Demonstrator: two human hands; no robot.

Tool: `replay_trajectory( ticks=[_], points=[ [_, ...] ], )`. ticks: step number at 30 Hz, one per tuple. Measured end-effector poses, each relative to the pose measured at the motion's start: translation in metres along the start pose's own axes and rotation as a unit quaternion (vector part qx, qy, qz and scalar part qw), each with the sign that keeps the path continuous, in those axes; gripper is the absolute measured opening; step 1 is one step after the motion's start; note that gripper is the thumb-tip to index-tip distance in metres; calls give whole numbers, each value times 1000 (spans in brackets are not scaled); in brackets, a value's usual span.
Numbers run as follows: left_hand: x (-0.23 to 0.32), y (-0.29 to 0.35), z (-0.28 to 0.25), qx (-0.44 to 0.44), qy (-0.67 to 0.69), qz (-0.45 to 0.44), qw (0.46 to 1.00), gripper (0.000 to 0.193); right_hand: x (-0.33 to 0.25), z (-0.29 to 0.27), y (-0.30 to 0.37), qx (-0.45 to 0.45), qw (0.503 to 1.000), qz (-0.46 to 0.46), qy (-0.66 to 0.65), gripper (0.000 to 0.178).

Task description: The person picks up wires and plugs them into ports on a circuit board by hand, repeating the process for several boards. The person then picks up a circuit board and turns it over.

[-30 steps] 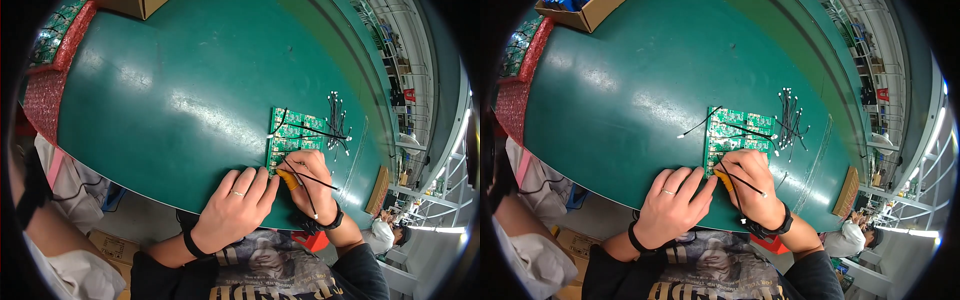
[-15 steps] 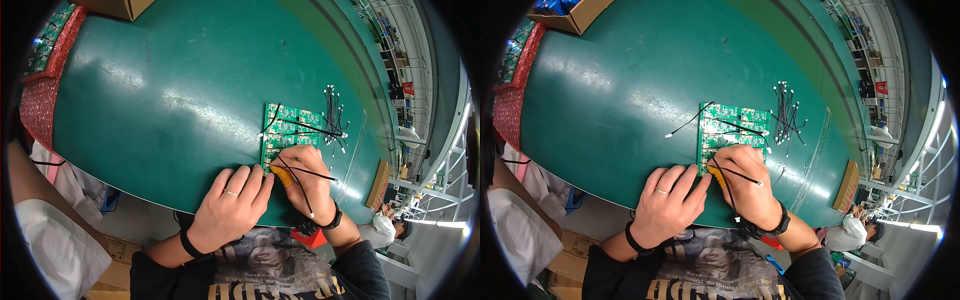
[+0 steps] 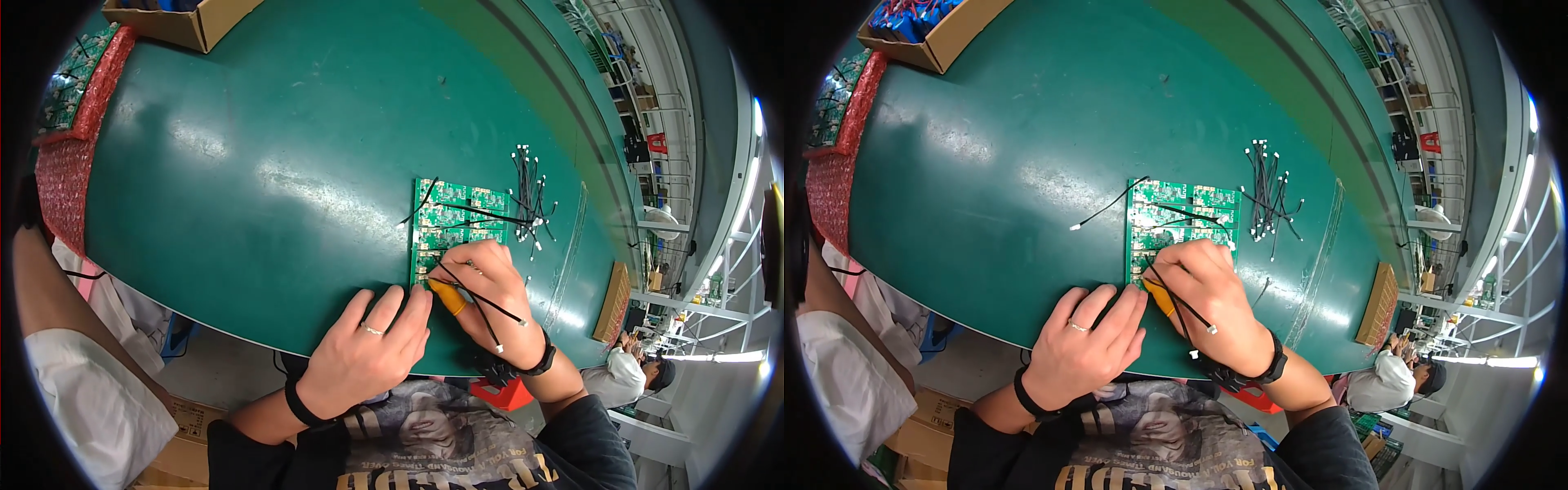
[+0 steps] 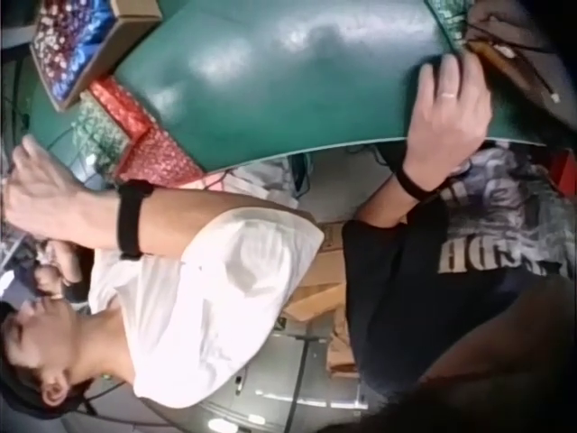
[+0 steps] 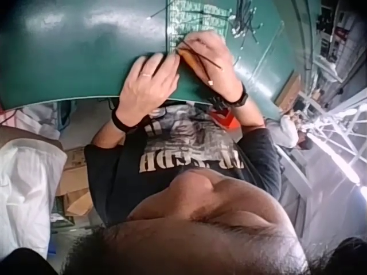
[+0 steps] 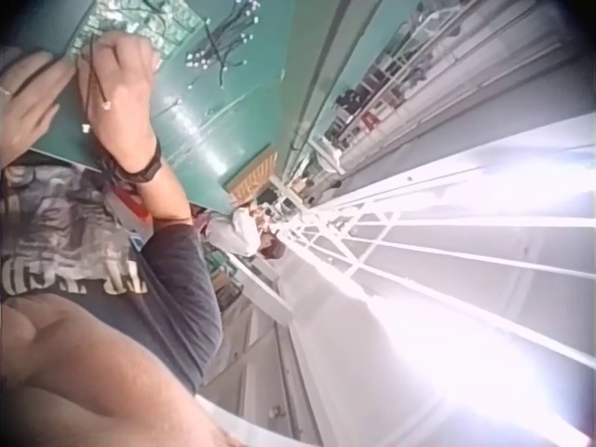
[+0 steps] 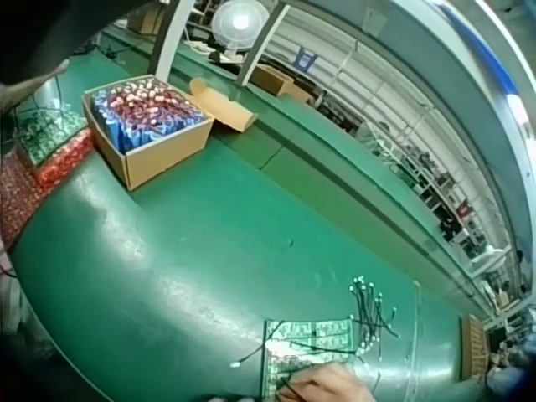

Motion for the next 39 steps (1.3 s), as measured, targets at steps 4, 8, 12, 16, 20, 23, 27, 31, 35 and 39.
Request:
replay_trajectory(
  ticks=[4, 8, 12, 16, 20, 23, 27, 31, 35, 39],
  points=[
    [-2, 0, 1, -2, 11, -6, 1000, 36, 0, 4, 2, 7, 1000, 3, 5, 34],
    [-4, -2, 0, -8, 19, -10, 1000, 36, -3, 3, 2, 12, 1000, 8, 13, 33],
    [-4, -5, -1, -11, 21, -8, 1000, 35, -4, 1, 3, 28, 1000, 11, 5, 33],
    [-6, -4, 0, -10, 20, -8, 1000, 35, -3, 5, 2, 30, 999, 15, 12, 33],
    [-6, -4, -2, -4, 17, -5, 1000, 35, -7, 3, 3, 29, 999, 9, 26, 34],
    [-4, -3, -2, -1, 15, -2, 1000, 35, -7, 0, 3, 11, 1000, 7, 25, 36],
    [-3, -1, -4, -1, 14, -6, 1000, 34, 1, -12, 10, 0, 1000, 25, 5, 39],
    [-4, -3, -3, 7, 26, -13, 1000, 31, 39, -26, 35, 3, 998, 69, -3, 41],
    [-5, -5, -3, 12, 33, -16, 999, 30, 81, -41, 69, 14, 993, 119, 8, 39],
    [-3, -7, -3, 4, 13, -17, 1000, 30, 117, -47, 100, 12, 988, 154, -20, 35]
  ],
)
Point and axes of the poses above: each hand's wrist, its own y-axis away from the middle knuckle, its own z-axis out of the palm, x = y × z, the point moved 8 cm from there along -y, towards the middle knuckle, and after that the axes turned 11 degrees about z, right-handed, at the moved point
